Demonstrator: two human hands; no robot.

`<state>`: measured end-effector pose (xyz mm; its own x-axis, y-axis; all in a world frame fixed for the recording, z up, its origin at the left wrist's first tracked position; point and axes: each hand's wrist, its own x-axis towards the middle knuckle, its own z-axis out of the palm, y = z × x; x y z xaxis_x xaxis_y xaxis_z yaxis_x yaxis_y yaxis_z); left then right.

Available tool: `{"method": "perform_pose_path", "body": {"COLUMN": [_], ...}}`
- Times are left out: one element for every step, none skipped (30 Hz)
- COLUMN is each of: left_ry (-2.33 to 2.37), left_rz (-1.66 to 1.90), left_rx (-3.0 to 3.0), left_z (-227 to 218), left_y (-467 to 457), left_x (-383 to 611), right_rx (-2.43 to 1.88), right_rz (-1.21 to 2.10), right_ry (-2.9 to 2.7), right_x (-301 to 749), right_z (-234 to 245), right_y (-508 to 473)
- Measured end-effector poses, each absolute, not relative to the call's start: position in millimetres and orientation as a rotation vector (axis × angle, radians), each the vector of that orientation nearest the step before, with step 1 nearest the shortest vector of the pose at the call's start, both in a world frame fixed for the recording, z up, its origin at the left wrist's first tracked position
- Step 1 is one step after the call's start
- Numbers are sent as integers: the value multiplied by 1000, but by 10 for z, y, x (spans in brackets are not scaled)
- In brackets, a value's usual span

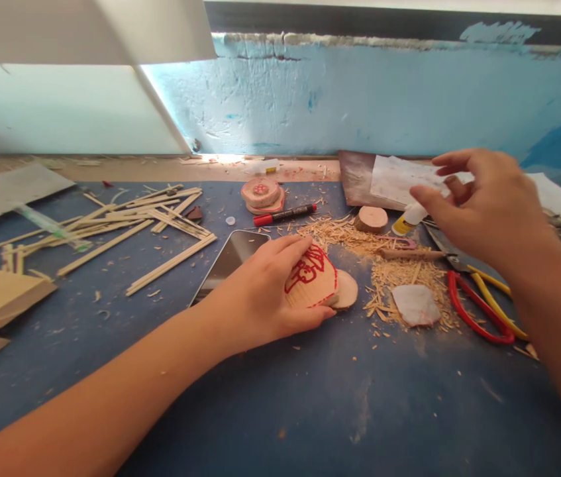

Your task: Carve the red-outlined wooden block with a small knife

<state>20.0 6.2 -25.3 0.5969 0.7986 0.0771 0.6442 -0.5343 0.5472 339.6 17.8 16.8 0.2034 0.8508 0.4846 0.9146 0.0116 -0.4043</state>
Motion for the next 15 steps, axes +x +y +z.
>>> {"method": "perform_pose_path", "body": {"left_ry": [1152, 1155, 1155, 1155, 1152, 1144, 1136, 1127, 1118, 1112, 1107, 1104, 1101, 1097, 1094], "left_rz": [440, 444, 450, 458, 468, 478, 485, 491, 494, 495, 496, 500, 507, 517, 523], "left_rx": [2348, 2342, 2338, 2337, 2337, 2335, 2331, 2328, 2326, 2326, 2329, 2336, 2343, 2347, 2347], "left_z": [-261, -270, -278, -286, -292, -297, -301, -305, -310, -315, -321, -328, -335, -341, -344], "left_y": [63, 65, 65, 66, 68, 71, 75, 80, 87, 93, 100, 106, 111, 117, 122], "left_x": [200, 201, 201, 203, 206, 209, 211, 213, 214, 213, 210, 205, 201, 196, 193], "right_rx": [-1766, -1691, -1611, -1529, -1439, -1359, -1233, -1014, -863, -799, -728, -704, -686, -659, -646], "right_rz": [-82, -5, 100, 224, 376, 509, 682, 961, 1183, 1329, 1441, 1498, 1525, 1538, 1542], "right_ry": [-1617, -1606, -1611, -1638, -1669, -1692, -1682, -1598, -1541, -1497, -1459, -1451, -1449, -1448, -1447], "right_x": [3341, 3270, 3186, 3092, 2990, 2886, 2785, 2693, 2613, 2549, 2500, 2467, 2446, 2436, 2433], "right_z": [188, 206, 221, 233, 241, 243, 239, 227, 208, 183, 155, 124, 96, 72, 53], "right_y": [140, 97, 52, 4, -45, -94, -140, -182, -218, -247, -268, -280, -285, -284, -279]}}
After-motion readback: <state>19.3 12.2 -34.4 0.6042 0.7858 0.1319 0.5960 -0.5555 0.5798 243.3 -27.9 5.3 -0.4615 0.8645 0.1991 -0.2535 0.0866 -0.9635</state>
